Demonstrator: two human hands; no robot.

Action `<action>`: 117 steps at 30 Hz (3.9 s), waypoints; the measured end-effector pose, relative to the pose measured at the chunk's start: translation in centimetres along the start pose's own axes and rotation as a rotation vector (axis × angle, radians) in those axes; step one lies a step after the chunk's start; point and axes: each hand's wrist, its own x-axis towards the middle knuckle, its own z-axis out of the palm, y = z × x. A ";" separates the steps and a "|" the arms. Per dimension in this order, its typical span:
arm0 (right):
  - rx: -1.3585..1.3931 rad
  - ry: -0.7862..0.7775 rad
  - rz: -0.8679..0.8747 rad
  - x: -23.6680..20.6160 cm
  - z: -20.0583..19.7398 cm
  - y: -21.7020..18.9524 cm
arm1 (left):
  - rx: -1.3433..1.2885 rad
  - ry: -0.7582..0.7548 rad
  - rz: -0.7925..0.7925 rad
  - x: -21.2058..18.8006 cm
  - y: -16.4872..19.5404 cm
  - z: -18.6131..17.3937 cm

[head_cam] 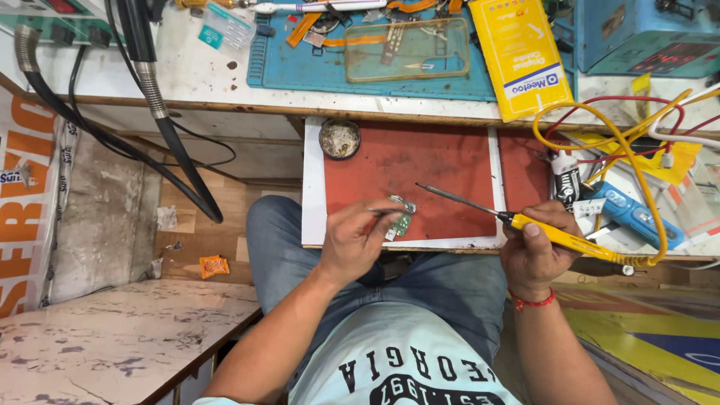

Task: The person solders a small green circuit board on a repair bench, holding the board steady with tweezers in one hand while applying a soldering iron to its components with the other. They reposition and flip the board repeatedly to solder different sides and touch the iron to various points across the board.

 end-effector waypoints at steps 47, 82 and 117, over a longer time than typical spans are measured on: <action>-0.814 -0.665 -0.337 3.0 20.6 -0.2 | 0.029 0.362 -0.026 -1.7 -6.6 -9.5; -0.712 -0.392 -0.315 -4.8 12.5 2.4 | 0.002 0.391 -0.030 -3.6 -8.3 -10.2; -0.669 -0.417 -0.351 -5.1 11.0 3.0 | 0.028 0.378 -0.057 -3.8 -7.8 -8.8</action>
